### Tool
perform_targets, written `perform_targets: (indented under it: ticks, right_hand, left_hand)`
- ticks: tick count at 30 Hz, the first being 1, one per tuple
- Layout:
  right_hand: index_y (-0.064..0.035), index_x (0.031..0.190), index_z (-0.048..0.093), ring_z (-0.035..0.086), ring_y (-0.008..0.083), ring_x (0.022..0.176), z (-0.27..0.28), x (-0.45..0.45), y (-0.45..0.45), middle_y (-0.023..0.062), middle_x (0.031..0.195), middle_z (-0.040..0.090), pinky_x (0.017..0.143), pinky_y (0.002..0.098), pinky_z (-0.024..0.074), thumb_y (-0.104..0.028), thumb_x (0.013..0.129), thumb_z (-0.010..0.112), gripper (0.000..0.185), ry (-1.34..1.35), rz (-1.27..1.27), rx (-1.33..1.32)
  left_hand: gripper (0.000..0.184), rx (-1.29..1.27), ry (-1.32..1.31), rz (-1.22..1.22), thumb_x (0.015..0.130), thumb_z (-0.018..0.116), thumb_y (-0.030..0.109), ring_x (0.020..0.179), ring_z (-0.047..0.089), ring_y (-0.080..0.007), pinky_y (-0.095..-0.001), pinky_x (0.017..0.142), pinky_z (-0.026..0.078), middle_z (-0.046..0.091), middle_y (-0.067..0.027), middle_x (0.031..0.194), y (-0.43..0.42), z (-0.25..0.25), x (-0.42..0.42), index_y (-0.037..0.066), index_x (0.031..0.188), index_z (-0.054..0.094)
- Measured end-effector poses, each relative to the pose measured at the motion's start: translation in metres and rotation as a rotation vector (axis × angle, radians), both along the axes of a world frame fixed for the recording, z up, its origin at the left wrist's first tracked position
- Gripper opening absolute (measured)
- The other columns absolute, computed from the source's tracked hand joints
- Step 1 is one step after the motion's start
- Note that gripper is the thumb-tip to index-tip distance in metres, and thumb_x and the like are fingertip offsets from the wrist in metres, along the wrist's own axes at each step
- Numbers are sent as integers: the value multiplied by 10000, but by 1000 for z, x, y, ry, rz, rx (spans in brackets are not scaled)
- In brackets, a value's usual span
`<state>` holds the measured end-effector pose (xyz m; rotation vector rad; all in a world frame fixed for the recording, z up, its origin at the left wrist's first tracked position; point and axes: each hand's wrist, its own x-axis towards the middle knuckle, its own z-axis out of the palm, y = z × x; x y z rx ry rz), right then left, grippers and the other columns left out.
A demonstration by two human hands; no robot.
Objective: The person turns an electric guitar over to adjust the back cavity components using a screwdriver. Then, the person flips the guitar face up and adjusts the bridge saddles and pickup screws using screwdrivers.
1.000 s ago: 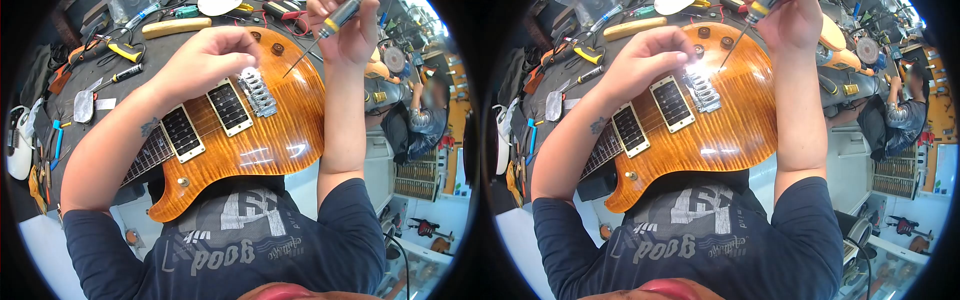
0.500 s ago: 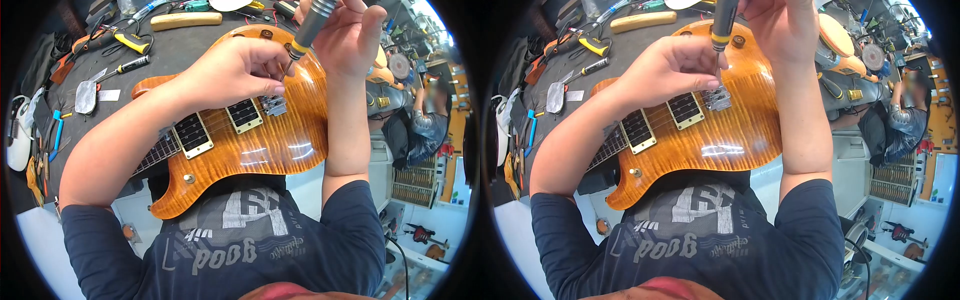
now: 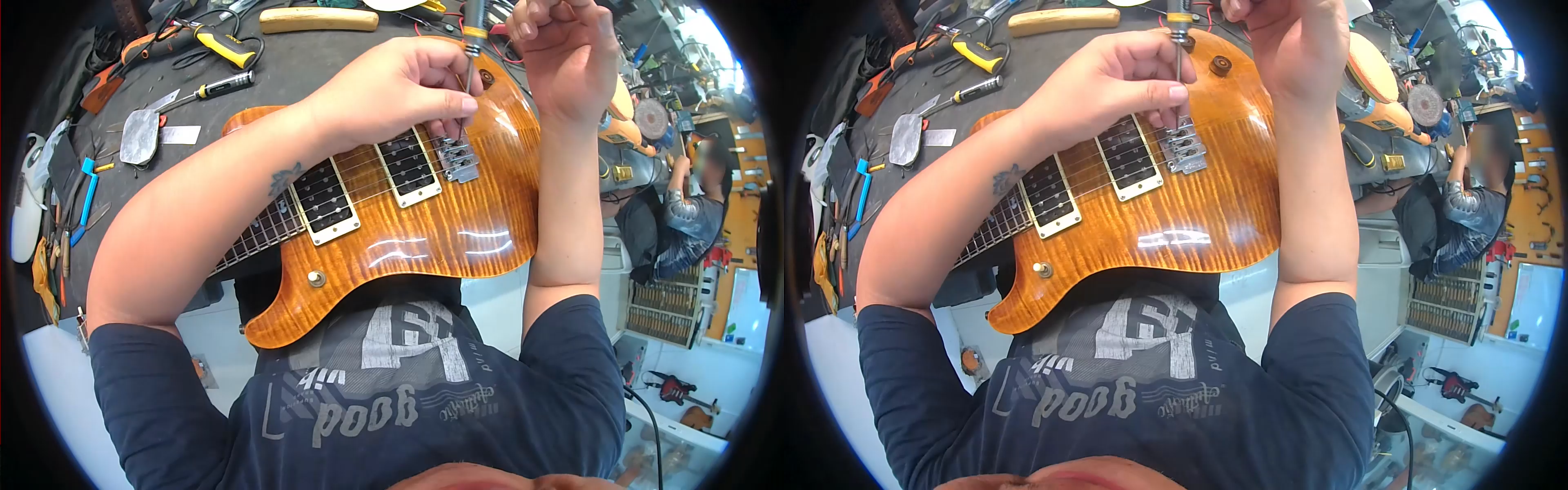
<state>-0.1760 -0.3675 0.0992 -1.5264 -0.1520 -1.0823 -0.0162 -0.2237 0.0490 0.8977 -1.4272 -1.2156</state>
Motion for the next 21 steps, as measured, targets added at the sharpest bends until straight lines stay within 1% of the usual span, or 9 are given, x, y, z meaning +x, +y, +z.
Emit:
perform_targets:
  ticks: [2, 4, 6, 8, 10, 14, 16, 19, 21]
  right_hand:
    - [12, 1128, 630, 612, 125, 689, 6, -10, -4, 53, 806, 647, 651, 243, 508, -400, 1015, 634, 428, 82, -110, -85]
    - [8, 1117, 649, 620, 121, 688, 25, -20, 21, 67, 829, 680, 641, 241, 506, -313, 982, 683, 350, 192, -344, -305]
    - [-18, 1032, 692, 610, 123, 669, 51, -31, 62, 38, 785, 671, 650, 246, 505, -210, 956, 703, 207, 323, -398, -666]
    - [-51, 923, 725, 608, 131, 654, 70, -37, 108, 9, 749, 662, 645, 263, 508, -147, 928, 695, 101, 377, -232, -972]
    - [-69, 864, 722, 633, 138, 659, 77, -27, 158, 20, 787, 695, 606, 284, 517, -139, 892, 686, 83, 339, -45, -1085]
    - [-74, 832, 716, 643, 148, 661, 72, -21, 205, 32, 804, 710, 590, 296, 521, -129, 864, 682, 73, 316, 165, -1166]
    - [-71, 830, 714, 642, 152, 661, 73, -30, 209, 37, 802, 708, 592, 296, 521, -125, 858, 682, 69, 316, 186, -1159]
    - [-67, 828, 711, 641, 158, 661, 74, -48, 208, 43, 800, 705, 595, 297, 520, -120, 849, 682, 64, 307, 211, -1145]
    - [-64, 826, 709, 639, 162, 661, 76, -55, 208, 48, 799, 704, 597, 298, 520, -116, 843, 682, 61, 313, 224, -1141]
  left_hand:
    - [240, 47, 47, 7, 994, 705, 224, 819, 691, -107, -273, 772, 567, 728, -36, 926, 0, 1, 2, 36, 1131, 648]
    - [269, 51, 87, -7, 976, 730, 243, 844, 689, -100, -268, 791, 564, 732, -35, 971, -3, 0, 7, 40, 1135, 651]
    - [228, 57, 161, 18, 984, 710, 189, 832, 695, -110, -253, 762, 565, 719, -53, 947, -6, -5, 7, 32, 1134, 641]
    - [229, 65, 214, 17, 985, 709, 166, 813, 680, -111, -245, 740, 557, 705, -58, 959, -9, -10, 7, 27, 1147, 627]
    - [216, 93, 173, 27, 979, 707, 152, 782, 645, -91, -245, 738, 552, 692, -38, 931, -11, -7, 5, 28, 1141, 635]
    - [174, 89, 181, -27, 990, 674, 128, 791, 650, -107, -268, 737, 556, 677, -40, 918, -9, -7, 7, 40, 1134, 634]
    - [171, 73, 166, -29, 999, 678, 141, 803, 666, -104, -260, 746, 556, 686, -39, 931, -8, -5, 6, 38, 1127, 632]
    - [174, 79, 173, -37, 1004, 653, 128, 802, 600, -106, -277, 771, 511, 655, -33, 903, -7, -8, 8, 40, 1151, 623]
    - [170, 69, 164, -36, 995, 680, 140, 792, 627, -99, -264, 756, 536, 673, -32, 922, -8, -10, 10, 48, 1132, 639]
